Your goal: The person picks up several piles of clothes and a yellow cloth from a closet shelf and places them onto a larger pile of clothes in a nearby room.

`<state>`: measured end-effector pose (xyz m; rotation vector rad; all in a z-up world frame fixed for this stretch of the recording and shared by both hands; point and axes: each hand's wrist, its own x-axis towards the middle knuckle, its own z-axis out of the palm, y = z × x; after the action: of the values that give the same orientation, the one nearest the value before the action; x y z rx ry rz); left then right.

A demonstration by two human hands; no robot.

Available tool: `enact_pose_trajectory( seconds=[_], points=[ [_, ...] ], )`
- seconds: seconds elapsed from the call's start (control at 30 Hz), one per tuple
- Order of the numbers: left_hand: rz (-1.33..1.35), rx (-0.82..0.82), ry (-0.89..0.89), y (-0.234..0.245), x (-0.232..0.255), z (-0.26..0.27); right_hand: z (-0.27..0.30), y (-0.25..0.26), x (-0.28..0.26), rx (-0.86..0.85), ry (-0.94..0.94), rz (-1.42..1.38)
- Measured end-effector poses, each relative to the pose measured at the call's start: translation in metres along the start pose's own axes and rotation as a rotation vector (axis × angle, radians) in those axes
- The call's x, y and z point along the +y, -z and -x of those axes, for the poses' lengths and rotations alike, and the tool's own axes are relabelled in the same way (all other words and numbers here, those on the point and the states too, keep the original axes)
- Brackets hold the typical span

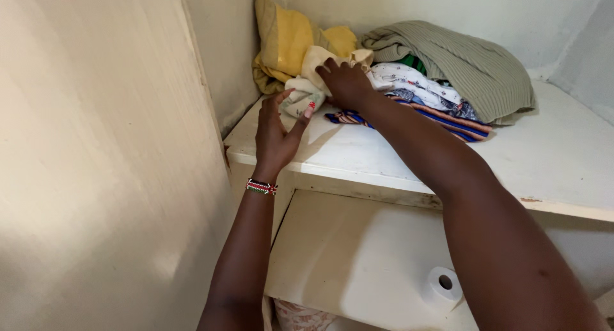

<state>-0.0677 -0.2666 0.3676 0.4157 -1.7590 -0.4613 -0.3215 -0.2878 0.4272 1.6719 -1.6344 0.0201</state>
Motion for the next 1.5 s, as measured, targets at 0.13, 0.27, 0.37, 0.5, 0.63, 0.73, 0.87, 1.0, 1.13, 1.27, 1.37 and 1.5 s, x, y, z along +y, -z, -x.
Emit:
enact_pose_trajectory(
  seconds=[0.13,0.27,0.37,0.5,0.63,0.73,0.87,1.0,1.13,1.27,1.37,1.5],
  points=[
    [0.015,-0.03,0.076,-0.001,-0.006,0.001,-0.002,0.004,0.019,0.223,-0.099,-0.312],
    [0.015,0.083,-0.065,-0.009,-0.021,-0.002,0.004,0.041,0.027,0.398,-0.276,-0.801],
    [0.245,0.234,-0.309,-0.022,-0.029,-0.005,0.015,0.068,0.007,0.607,-0.111,-0.85],
    [0.864,0.138,0.085,-0.038,-0.033,-0.011,0.047,0.095,-0.047,0.578,0.14,-0.967],
    [1.25,0.267,0.418,-0.066,-0.04,-0.007,0.079,0.129,-0.038,0.04,0.217,-1.225],
    [1.16,0.42,0.305,-0.075,-0.046,-0.006,0.09,0.139,0.031,-0.216,0.048,-1.28],
    [1.069,0.43,0.304,-0.077,-0.047,-0.006,0.127,0.104,0.104,0.132,-0.386,-0.604],
    [1.094,0.346,0.305,-0.09,-0.033,-0.009,0.164,0.069,0.147,-0.255,-0.616,-0.07],
    [1.131,0.288,0.327,-0.106,-0.015,-0.016,0.176,0.045,0.164,-0.2,-0.646,-0.096],
    [1.255,0.242,0.376,-0.121,-0.002,-0.025,0.174,0.02,0.182,-0.137,-0.625,-0.118],
    [1.225,0.218,0.324,-0.13,0.005,-0.031,0.17,0.0,0.197,-0.117,-0.645,-0.151],
    [1.273,0.208,0.356,-0.139,0.004,-0.034,0.165,-0.016,0.203,0.244,-0.375,0.097]
  ],
)
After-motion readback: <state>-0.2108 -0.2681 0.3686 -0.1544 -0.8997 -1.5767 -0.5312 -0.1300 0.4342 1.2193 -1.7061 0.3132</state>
